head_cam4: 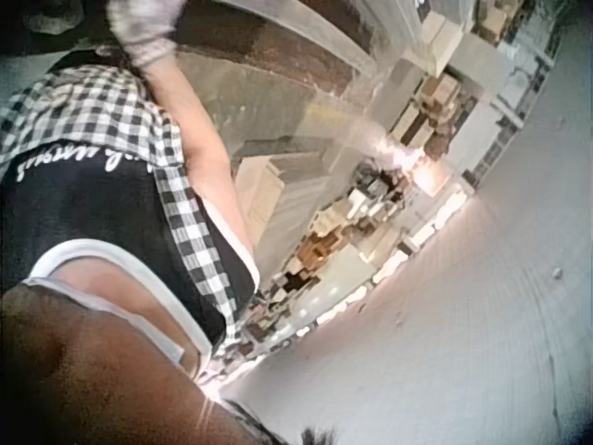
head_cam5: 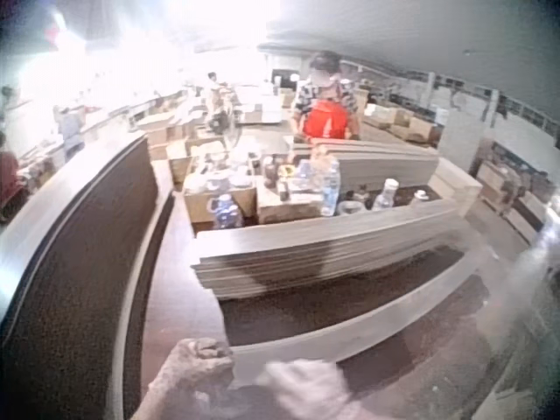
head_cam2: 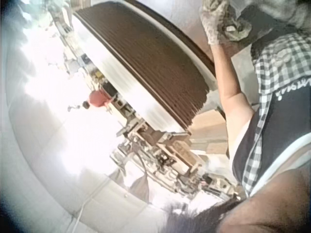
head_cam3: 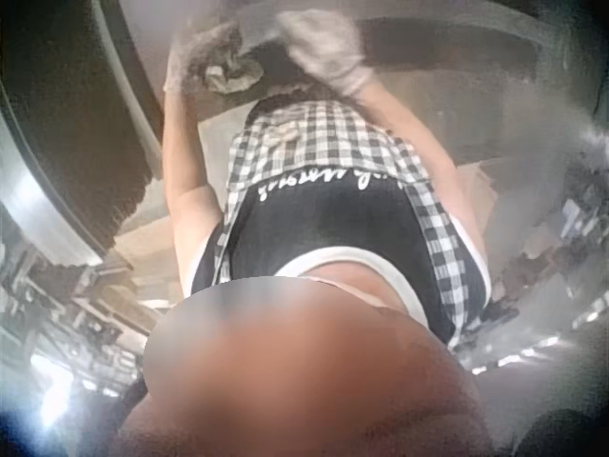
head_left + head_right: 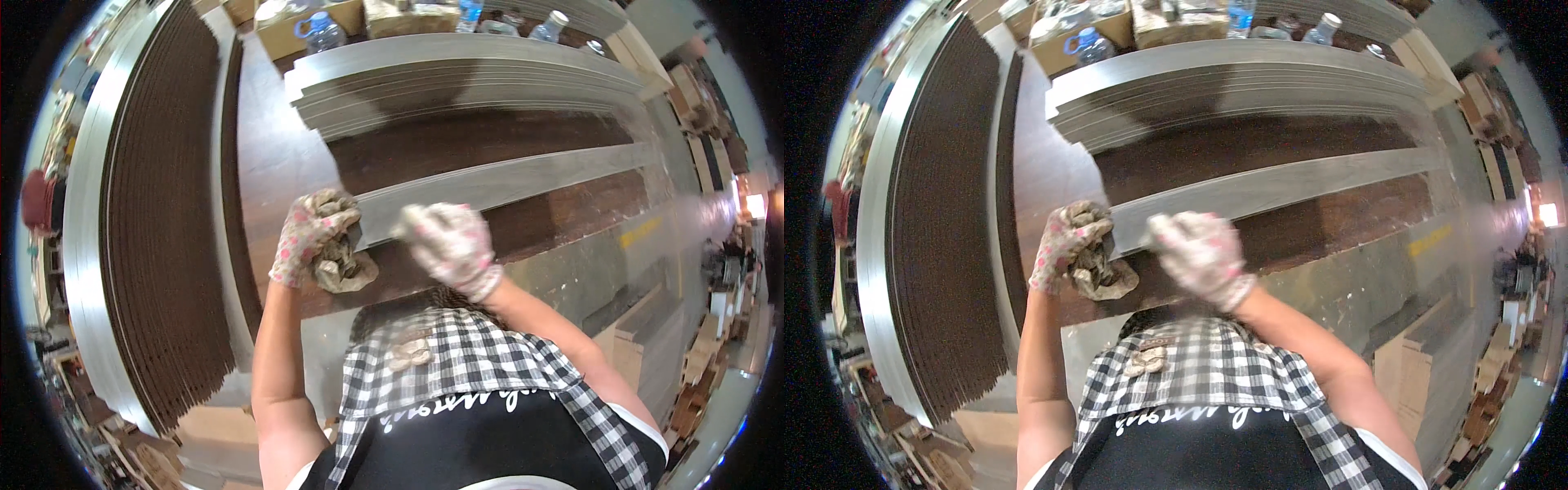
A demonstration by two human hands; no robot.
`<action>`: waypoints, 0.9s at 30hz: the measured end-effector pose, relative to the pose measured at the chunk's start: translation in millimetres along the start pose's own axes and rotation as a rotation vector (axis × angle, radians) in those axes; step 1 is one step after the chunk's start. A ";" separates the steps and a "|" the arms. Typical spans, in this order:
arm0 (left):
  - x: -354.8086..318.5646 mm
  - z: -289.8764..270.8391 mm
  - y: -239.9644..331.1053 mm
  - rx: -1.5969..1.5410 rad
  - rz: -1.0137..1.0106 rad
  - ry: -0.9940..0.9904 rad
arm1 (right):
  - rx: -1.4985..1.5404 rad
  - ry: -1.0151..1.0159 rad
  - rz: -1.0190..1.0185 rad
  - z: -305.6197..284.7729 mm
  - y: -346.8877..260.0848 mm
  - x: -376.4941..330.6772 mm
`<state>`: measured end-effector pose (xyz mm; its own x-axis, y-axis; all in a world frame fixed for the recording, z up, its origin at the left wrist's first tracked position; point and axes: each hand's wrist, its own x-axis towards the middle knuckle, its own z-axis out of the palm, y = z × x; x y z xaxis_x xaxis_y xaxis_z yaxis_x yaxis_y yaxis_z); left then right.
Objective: The person sands the surfaces and edges of a wooden plank using a sanding block by hand, wiping the wood with a cloth between sanding passes.
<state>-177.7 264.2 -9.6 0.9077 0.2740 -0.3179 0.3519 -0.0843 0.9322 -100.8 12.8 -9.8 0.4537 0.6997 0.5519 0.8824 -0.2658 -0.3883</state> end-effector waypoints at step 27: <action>0.1 135.4 36.1 0.862 0.450 0.391 | -0.203 0.159 0.389 -126.2 178.3 -70.5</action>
<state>-133.9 131.4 0.6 0.9122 0.3256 0.2486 0.1834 -0.8672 0.4629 40.3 -167.7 -24.8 0.7554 0.4162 0.5061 0.6421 -0.6242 -0.4451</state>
